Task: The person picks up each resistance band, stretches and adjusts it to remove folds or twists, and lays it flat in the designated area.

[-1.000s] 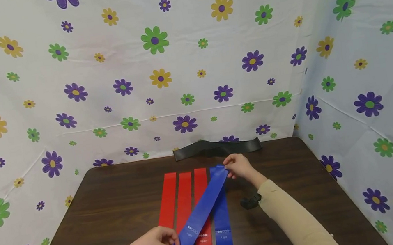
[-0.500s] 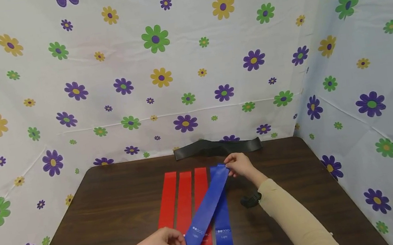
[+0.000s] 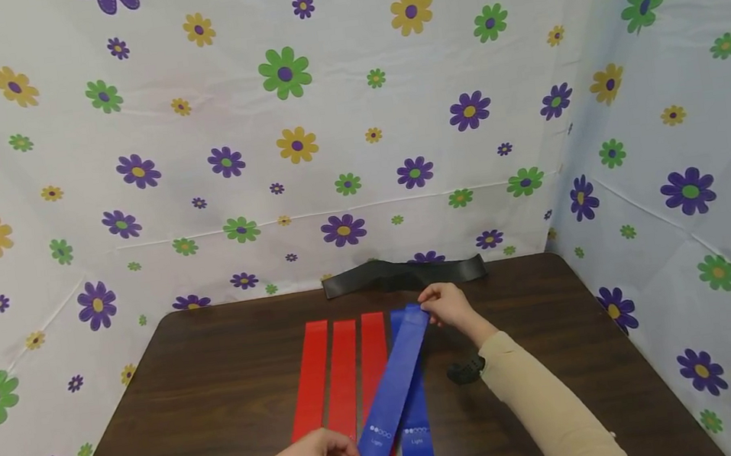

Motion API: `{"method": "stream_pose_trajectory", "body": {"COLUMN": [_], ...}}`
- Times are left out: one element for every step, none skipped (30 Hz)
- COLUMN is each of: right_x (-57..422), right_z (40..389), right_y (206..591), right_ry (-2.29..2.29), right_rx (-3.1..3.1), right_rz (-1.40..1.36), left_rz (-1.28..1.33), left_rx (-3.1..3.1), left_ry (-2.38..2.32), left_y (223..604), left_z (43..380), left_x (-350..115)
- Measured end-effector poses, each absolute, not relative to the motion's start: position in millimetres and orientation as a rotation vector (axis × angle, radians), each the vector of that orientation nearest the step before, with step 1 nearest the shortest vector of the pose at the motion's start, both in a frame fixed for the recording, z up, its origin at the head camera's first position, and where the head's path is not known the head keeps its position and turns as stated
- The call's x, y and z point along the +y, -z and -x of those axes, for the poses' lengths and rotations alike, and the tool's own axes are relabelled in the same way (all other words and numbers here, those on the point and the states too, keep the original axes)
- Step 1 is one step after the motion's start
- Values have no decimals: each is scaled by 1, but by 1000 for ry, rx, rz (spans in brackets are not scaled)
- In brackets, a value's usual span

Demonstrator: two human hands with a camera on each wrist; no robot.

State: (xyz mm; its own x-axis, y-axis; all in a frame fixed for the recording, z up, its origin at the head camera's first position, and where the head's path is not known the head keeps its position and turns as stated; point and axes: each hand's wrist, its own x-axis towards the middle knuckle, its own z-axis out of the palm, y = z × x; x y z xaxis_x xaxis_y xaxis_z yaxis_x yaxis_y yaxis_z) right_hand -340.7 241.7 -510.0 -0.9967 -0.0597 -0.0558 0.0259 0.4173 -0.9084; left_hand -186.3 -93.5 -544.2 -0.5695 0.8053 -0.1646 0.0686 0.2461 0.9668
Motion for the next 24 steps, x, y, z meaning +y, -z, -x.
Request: {"method": "stream_pose_trajectory", "body": {"right_x": [242,242,242,242,243,243,244,245,245,246,247,247,248,249,249,250,250,251,251,252,252,253,253,253], "right_z": [341,341,342,342,343,343,344,344,345,345,346,346,346,346,346,346,346,346,346,346,346,346,347,347], "right_y": [510,510,511,511,512,512,513,513,513,513,514,514,514,514,514,514,514,514,515,515,515,515,515,514], "right_ry": [1655,1654,1653,1652,1651,1650,1648,1643,1640,1642,1644,1644,1642,1639,1638,1637,1632,1626,1620,1616,1613,1609,1606,1608], "right_rx": [2580,2582,2585,2587,2590,2594,2600,2610,2620,2625,2631,2636,2644,2651,2653,2654,2658,2662,2668,2674,2677,2682,2689,2691], "right_rz": [31,30,29,25,20,18,14,18,22,18,17,16,14,15,7,3,8,11,13,11,10,8,11,2], "left_rz": [-806,-808,-813,-819,-827,-830,-824,-822,-825,-833,-834,-832,-828,-829,-830,-830,-825,-826,-824,-829,-832,-831,-832,-831], "left_rx": [1824,1808,1792,1777,1763,1746,1727,1714,1704,1704,1700,1699,1699,1695,1691,1687,1684,1682,1679,1680,1684,1689,1693,1693], "left_ry": [-1383,-1388,-1392,-1396,-1400,-1405,-1411,-1415,-1419,-1421,-1425,-1427,-1428,-1431,-1433,-1435,-1438,-1441,-1443,-1446,-1445,-1445,-1445,-1445], "left_y": [544,545,544,544,544,543,543,542,542,542,543,543,543,544,544,544,545,545,545,545,544,544,543,543], "left_z": [186,185,185,185,185,185,185,185,184,184,184,183,183,182,181,181,180,179,178,177,176,175,175,174], "left_x": [-91,-89,-87,-85,-83,-81,-79,-77,-75,-74,-72,-70,-68,-66,-64,-62,-60,-57,-55,-52,-50,-48,-46,-43]}}
